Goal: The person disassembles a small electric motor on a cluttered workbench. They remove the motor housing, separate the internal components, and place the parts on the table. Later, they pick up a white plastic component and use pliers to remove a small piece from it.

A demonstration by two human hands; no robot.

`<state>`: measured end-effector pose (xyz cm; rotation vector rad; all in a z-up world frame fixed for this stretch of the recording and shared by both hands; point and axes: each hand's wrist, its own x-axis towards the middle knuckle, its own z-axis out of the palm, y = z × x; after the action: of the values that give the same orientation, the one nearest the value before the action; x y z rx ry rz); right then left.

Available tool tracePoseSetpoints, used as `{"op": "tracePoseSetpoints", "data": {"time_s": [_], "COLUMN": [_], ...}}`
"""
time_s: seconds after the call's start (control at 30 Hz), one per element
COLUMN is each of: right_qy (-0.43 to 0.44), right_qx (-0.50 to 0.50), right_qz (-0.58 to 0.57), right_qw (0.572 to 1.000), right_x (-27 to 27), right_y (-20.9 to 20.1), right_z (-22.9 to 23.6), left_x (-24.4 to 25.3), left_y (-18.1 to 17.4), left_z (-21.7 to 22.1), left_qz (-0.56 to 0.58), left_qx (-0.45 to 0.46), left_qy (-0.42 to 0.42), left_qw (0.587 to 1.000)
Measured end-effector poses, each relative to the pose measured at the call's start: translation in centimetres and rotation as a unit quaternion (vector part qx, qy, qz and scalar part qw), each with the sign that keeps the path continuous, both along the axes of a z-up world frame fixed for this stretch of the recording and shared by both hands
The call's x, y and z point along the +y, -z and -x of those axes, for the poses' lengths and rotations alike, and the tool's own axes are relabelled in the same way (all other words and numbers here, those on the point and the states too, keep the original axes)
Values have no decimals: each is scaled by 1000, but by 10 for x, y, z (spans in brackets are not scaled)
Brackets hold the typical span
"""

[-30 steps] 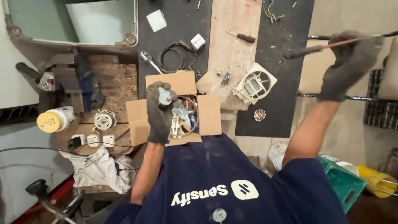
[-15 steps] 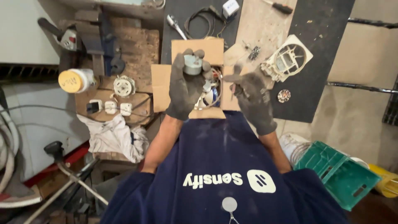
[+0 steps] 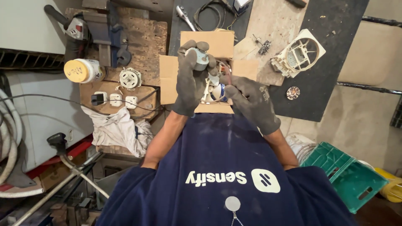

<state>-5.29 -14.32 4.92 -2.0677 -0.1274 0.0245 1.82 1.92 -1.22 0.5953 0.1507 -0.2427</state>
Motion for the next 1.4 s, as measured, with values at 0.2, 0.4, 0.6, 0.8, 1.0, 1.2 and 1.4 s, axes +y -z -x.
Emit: {"op": "tracePoseSetpoints", "data": {"time_s": [0.2, 0.4, 0.6, 0.8, 1.0, 1.2, 1.4], "right_qy": [-22, -43, -29, 15, 3, -21, 18], "right_qx": [106, 53, 93, 213, 268, 221, 339], "right_qz": [-85, -41, -79, -83, -198, -81, -225], "right_qw": [990, 997, 992, 973, 943, 972, 913], "right_x": [8, 9, 11, 12, 5, -2, 7], "right_y": [-2, 3, 1, -20, -19, -6, -27], "right_z": [7, 10, 12, 14, 15, 14, 12], "left_x": [2, 0, 0, -1, 1, 5, 1], "left_y": [-21, -24, -27, -42, -45, -34, -37], "left_z": [7, 10, 15, 19, 15, 18, 15], "left_qz": [-36, -74, -80, -269, -343, -291, -370], "left_qx": [-69, -50, -64, -179, -322, -284, -340], "left_qy": [4, -3, -4, -46, -79, -33, -46], "left_qw": [997, 996, 995, 945, 879, 913, 863]}}
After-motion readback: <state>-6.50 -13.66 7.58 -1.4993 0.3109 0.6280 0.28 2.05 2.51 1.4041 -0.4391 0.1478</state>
